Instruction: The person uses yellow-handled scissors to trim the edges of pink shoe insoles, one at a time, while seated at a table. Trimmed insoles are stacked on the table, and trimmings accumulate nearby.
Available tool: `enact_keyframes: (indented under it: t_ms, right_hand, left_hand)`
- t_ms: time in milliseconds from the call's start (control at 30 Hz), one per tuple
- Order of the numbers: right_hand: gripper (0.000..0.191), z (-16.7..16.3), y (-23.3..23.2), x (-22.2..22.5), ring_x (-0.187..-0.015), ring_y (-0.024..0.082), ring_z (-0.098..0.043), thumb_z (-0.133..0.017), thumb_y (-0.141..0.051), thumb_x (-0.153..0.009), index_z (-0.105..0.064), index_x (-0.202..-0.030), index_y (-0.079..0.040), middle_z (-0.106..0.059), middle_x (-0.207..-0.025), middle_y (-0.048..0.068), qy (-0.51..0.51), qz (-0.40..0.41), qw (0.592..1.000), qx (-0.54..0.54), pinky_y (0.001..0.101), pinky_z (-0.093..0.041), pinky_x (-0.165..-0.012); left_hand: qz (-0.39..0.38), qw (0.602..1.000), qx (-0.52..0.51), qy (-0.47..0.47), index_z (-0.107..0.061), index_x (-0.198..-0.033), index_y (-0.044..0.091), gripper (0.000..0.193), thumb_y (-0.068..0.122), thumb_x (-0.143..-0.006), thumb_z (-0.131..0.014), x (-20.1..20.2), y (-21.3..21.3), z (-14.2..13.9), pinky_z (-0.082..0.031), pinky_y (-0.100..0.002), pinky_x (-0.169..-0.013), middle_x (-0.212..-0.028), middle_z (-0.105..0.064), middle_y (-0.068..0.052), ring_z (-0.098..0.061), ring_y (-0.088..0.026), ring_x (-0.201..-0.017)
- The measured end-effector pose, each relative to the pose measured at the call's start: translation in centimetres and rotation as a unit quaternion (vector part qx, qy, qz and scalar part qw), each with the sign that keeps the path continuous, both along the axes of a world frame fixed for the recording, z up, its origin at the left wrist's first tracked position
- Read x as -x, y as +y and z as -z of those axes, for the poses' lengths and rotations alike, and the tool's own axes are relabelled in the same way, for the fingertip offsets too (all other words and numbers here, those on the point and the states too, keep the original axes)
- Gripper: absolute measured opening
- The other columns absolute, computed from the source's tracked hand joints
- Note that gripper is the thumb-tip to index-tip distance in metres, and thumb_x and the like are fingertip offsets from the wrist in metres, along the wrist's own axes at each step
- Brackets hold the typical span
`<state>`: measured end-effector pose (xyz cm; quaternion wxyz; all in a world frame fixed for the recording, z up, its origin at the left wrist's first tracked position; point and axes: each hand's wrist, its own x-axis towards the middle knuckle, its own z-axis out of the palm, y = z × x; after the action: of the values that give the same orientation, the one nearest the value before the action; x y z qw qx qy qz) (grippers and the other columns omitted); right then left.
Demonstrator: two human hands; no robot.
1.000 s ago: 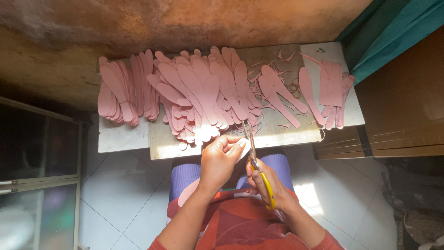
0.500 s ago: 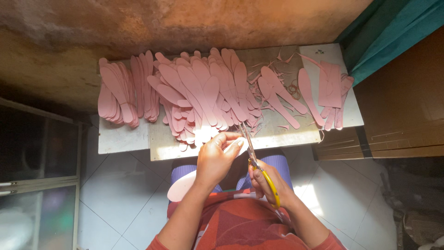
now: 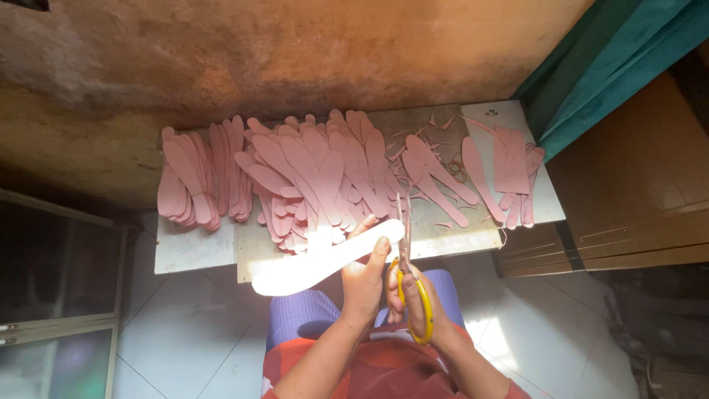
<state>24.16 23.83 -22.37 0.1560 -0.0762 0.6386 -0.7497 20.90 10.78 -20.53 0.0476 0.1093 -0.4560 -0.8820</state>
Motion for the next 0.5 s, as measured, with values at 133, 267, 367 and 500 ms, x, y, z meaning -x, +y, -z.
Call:
enact_keyframes:
  t_ms: [133, 267, 367, 500]
  right_hand:
    - [0.06, -0.1, -0.2, -0.5, -0.054, 0.012, -0.052, -0.04, -0.063, -0.1, -0.053, -0.103, -0.004, -0.049, -0.067, 0.003, -0.017, -0.015, 0.999, -0.026, 0.0285, -0.053, -0.054]
    - [0.067, -0.4, 0.0, 0.0, -0.066, 0.012, -0.054, -0.036, -0.067, -0.099, -0.051, -0.116, -0.004, -0.053, -0.076, 0.003, 0.005, -0.031, 0.998, -0.059, 0.0286, -0.053, -0.067]
    - [0.076, -0.5, 0.0, 0.3, -0.071, 0.012, -0.054, -0.031, -0.072, -0.097, -0.049, -0.127, -0.005, -0.054, -0.079, 0.002, 0.066, -0.04, 0.992, -0.097, 0.0281, -0.049, -0.068]
    - [0.079, -0.3, -0.4, 0.0, -0.071, 0.013, -0.053, -0.029, -0.075, -0.097, -0.051, -0.12, -0.003, -0.052, -0.079, 0.002, 0.058, -0.029, 0.994, -0.092, 0.0281, -0.049, -0.068]
  left_hand:
    - [-0.013, 0.995, 0.099, -0.003, -0.063, -0.127, 0.0, 0.034, 0.016, -0.097, -0.069, 0.2, -0.1, -0.6, -0.055, -0.026, -0.078, -0.101, -0.071, -0.007, -0.066, -0.011, -0.087]
    - [0.057, 0.994, 0.039, -0.079, -0.057, -0.13, 0.005, 0.037, 0.019, -0.097, -0.066, -0.6, -0.8, -1.9, -0.043, -0.027, -0.043, -0.083, -0.069, -0.009, -0.054, -0.011, -0.05]
    - [0.074, 0.992, -0.013, -0.106, -0.054, -0.13, 0.008, 0.037, 0.019, -0.096, -0.065, -0.9, -0.8, -2.6, -0.037, -0.028, -0.029, -0.078, -0.067, -0.011, -0.049, -0.011, -0.035]
    - [0.062, 0.99, -0.011, -0.128, -0.055, -0.13, 0.011, 0.035, 0.019, -0.096, -0.064, -0.9, -0.6, -2.8, -0.035, -0.028, -0.027, -0.073, -0.064, -0.009, -0.047, -0.01, -0.033]
